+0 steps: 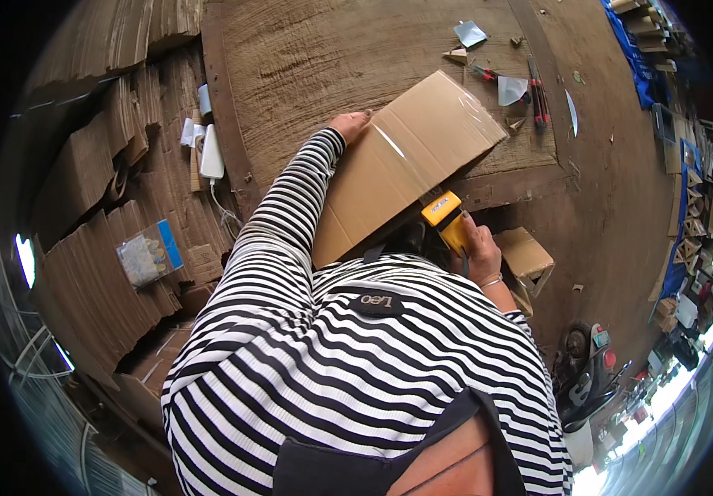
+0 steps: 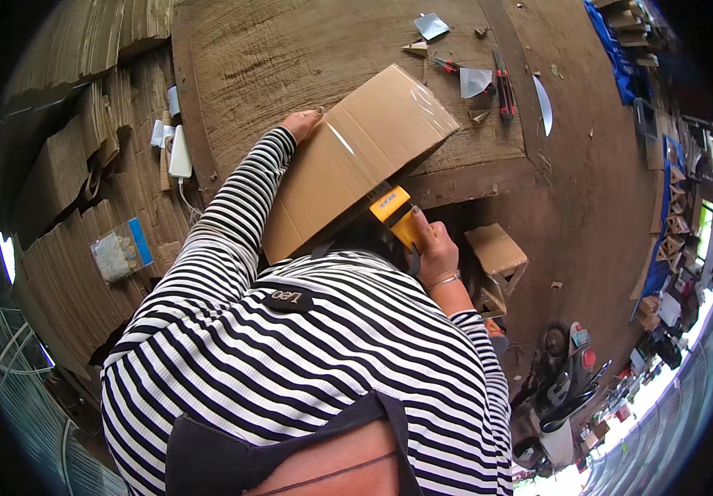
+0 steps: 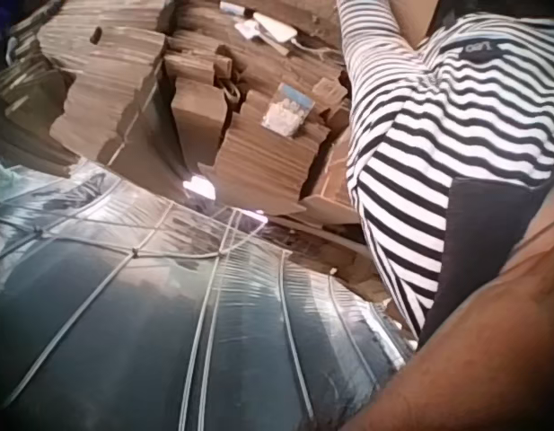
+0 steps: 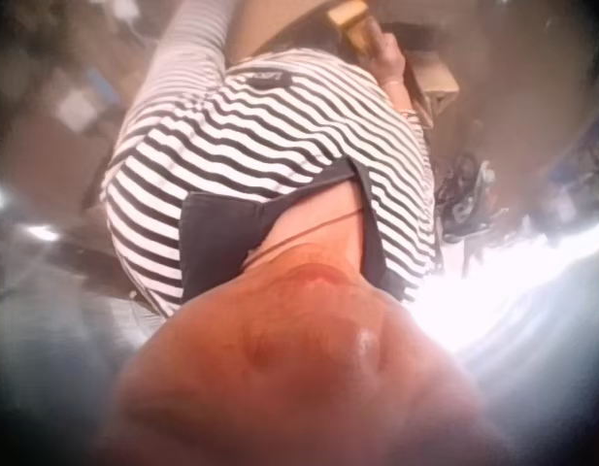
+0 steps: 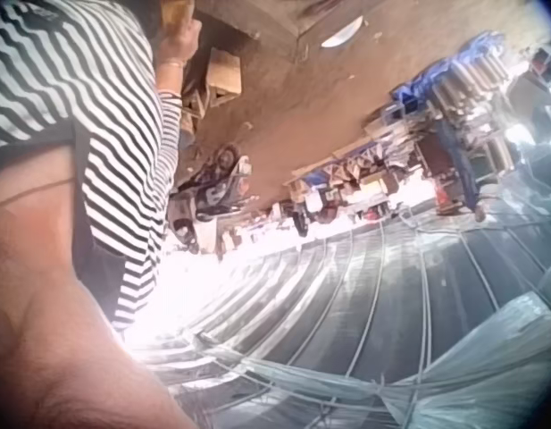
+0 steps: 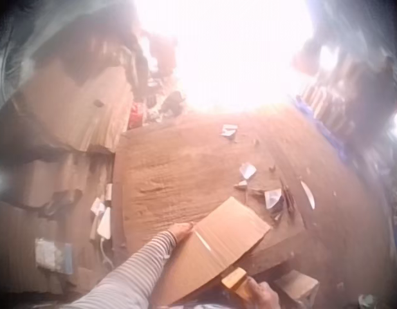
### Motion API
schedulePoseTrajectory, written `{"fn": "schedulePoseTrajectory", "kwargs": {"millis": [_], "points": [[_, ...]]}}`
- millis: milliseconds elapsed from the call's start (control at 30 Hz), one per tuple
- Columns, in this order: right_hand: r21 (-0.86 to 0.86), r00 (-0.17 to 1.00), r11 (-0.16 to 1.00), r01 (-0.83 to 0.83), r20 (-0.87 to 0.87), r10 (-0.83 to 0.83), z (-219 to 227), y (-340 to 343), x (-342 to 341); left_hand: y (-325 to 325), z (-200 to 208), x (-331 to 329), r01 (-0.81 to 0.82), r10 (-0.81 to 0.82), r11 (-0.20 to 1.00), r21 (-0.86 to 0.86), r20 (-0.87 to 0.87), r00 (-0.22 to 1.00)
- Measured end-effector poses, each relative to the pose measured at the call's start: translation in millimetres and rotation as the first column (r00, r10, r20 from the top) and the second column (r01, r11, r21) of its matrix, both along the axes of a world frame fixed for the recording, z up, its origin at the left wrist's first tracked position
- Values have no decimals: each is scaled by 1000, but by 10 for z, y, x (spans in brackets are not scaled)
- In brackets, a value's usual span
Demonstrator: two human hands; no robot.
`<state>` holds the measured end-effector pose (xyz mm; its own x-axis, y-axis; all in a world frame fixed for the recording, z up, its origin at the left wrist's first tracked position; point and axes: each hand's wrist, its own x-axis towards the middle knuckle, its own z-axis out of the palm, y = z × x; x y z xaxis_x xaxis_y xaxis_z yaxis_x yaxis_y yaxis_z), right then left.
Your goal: The person assembles a cardboard box by folding the flaps, applying clear packing tape with a handheld dispenser, and trimming excess tape with a utility knife. The person repeats this process for multiple boxes on a wooden workbench.
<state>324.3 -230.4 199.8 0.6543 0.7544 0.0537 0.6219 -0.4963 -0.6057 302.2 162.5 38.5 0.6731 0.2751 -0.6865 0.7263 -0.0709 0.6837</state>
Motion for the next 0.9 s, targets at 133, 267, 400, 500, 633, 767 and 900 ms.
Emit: {"fn": "schedulePoseTrajectory", "kwargs": {"millis": [133, 267, 400, 500, 633, 767, 900], "points": [[-52, 997, 995, -80, -23, 79, -86, 163, 65, -228, 174, 32, 274, -204, 855, 440, -202, 958], [-16, 996, 999, -45, 73, 46, -330, 500, 148, -630, 697, -273, 319, -441, 813, 488, 157, 883], [-87, 999, 995, -46, 22, 48, -381, 700, 202, -666, 1075, -564, 381, -480, 865, 328, 319, 817], [-177, 997, 982, -70, -42, 63, -348, 680, 220, -854, 1128, -519, 348, -478, 797, 493, 164, 863], [-213, 989, 975, -67, -144, 37, 264, 687, 247, -1065, 1102, -511, 251, -375, 745, 618, 77, 924], [-191, 991, 978, -88, -113, 67, 806, 756, 270, -1184, 1159, -408, 232, -307, 721, 653, 1, 952], [-189, 995, 977, -98, -40, 92, 1120, 832, 344, -1330, 1506, -286, 231, -201, 762, 605, -118, 972]]}}
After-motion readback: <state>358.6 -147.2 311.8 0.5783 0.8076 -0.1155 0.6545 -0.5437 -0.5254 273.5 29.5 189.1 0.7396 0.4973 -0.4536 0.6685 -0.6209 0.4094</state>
